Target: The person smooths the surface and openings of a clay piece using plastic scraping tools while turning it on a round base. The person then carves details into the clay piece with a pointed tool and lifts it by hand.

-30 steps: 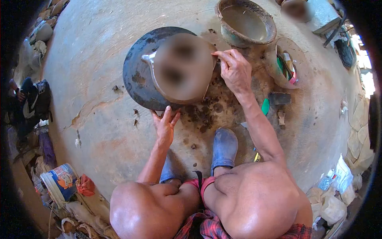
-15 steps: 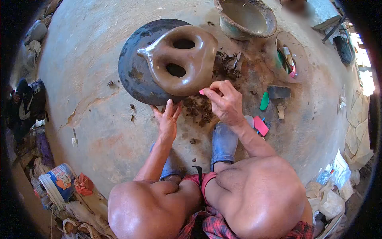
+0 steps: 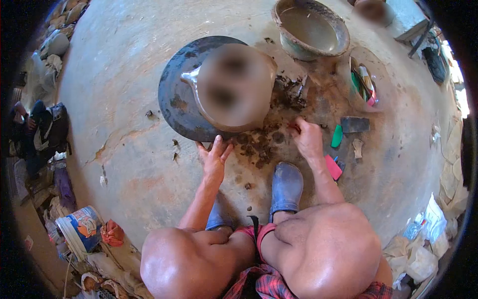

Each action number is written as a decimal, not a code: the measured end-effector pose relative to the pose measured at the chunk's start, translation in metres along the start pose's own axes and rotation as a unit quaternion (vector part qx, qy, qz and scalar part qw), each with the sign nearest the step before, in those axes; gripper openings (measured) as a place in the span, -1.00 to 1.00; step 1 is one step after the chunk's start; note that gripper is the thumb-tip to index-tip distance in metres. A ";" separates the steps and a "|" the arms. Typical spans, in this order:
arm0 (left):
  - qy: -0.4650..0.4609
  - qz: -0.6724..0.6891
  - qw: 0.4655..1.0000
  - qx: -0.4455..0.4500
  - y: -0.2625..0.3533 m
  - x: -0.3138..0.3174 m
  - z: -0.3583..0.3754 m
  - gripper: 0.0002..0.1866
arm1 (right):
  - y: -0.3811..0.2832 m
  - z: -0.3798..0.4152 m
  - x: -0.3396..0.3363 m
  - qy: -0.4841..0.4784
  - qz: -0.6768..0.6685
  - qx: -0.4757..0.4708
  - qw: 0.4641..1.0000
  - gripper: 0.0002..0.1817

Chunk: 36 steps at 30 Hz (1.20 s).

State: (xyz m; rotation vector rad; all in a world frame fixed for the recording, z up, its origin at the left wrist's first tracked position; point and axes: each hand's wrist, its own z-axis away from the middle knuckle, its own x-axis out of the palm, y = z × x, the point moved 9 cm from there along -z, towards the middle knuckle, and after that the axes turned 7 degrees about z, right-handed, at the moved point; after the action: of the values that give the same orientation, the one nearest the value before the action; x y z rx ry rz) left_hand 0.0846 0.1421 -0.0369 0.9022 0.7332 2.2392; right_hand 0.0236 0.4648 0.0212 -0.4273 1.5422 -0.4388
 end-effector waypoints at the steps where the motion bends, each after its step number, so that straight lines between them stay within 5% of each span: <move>1: 0.003 -0.004 1.000 -0.005 0.002 -0.001 0.000 -0.25 | 0.007 0.001 -0.003 -0.052 0.052 0.044 0.996 -0.81; 5: -0.012 -0.038 0.999 -0.020 0.004 -0.012 -0.008 -0.26 | 0.034 0.013 -0.009 -0.148 0.048 0.073 0.985 -0.78; 7: -0.016 -0.052 0.998 -0.021 0.006 -0.015 -0.010 -0.10 | 0.043 0.014 -0.009 -0.099 0.020 0.053 0.993 -0.75; 14: -0.015 -0.091 0.995 -0.031 0.015 -0.019 -0.012 -0.12 | 0.031 0.020 -0.039 0.115 0.002 0.032 0.993 -0.70; 22: -0.006 -0.141 0.989 -0.037 0.031 -0.039 -0.022 -0.30 | 0.129 0.089 -0.114 0.196 0.125 0.300 0.925 -0.70; 23: -0.006 -0.122 0.992 -0.035 0.034 -0.040 -0.021 -0.33 | 0.139 0.104 -0.127 0.314 0.086 0.200 0.924 -0.78; 24: -0.014 -0.124 0.991 -0.043 0.034 -0.039 -0.022 -0.33 | 0.147 0.116 -0.139 0.318 0.093 0.207 0.921 -0.78; 28: -0.022 -0.159 0.986 -0.045 0.047 -0.035 -0.022 -0.29 | 0.182 0.165 -0.148 0.254 0.093 0.310 0.911 -0.84; 31: -0.005 -0.280 0.958 -0.060 0.056 -0.042 -0.024 -0.23 | 0.163 0.180 -0.123 0.120 0.084 0.356 0.923 -0.77; 34: -0.028 -0.338 0.938 -0.073 0.061 -0.050 -0.029 -0.22 | 0.138 0.196 -0.083 0.003 0.045 0.360 0.932 -0.76; 36: -0.028 -0.366 0.927 -0.081 0.057 -0.060 -0.037 -0.18 | 0.119 0.206 -0.066 0.020 0.093 0.311 0.946 -0.75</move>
State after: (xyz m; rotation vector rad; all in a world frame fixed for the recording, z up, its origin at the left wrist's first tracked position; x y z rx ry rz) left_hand 0.0735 0.0521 -0.0460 0.4893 0.6982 1.5703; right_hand 0.2309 0.5987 0.0129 0.2186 1.3770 -0.7535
